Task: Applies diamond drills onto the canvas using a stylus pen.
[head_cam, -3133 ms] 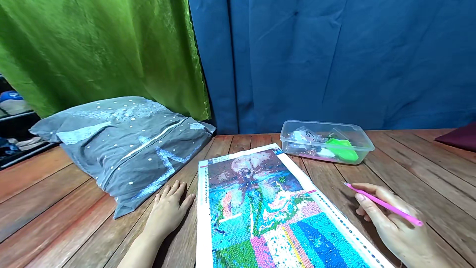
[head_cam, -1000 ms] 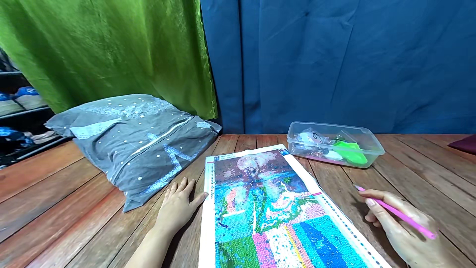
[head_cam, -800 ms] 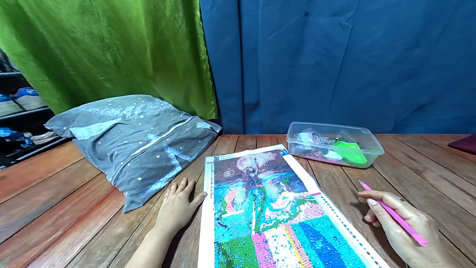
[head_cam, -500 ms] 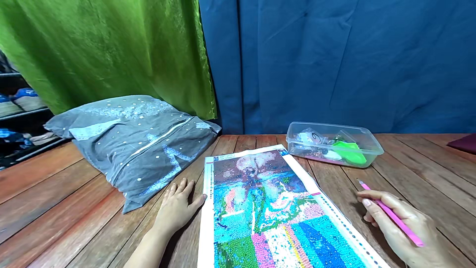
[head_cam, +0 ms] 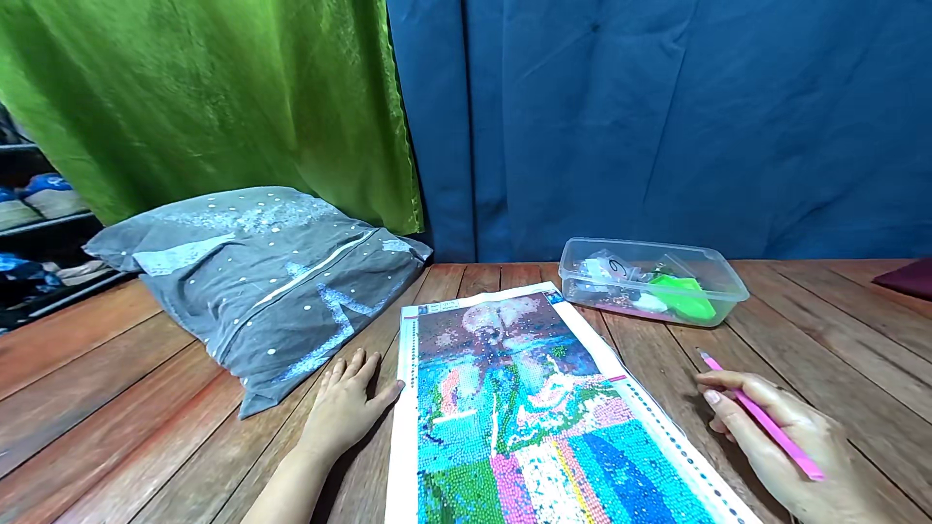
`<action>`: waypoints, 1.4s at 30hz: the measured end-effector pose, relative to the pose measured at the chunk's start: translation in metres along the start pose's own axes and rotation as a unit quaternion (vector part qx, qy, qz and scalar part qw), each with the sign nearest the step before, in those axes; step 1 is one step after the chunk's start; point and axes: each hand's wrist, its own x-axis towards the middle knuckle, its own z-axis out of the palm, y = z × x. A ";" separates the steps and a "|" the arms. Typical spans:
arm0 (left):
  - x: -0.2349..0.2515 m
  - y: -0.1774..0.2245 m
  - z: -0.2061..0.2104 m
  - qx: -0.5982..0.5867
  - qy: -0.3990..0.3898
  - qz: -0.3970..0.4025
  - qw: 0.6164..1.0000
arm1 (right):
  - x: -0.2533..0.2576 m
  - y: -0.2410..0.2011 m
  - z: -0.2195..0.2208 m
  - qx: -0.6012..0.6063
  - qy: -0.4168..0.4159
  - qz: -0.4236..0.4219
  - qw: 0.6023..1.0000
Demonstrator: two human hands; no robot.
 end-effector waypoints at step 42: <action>0.001 0.003 0.001 0.010 0.003 0.000 1.000 | 0.000 0.005 0.000 0.035 0.000 0.007 0.999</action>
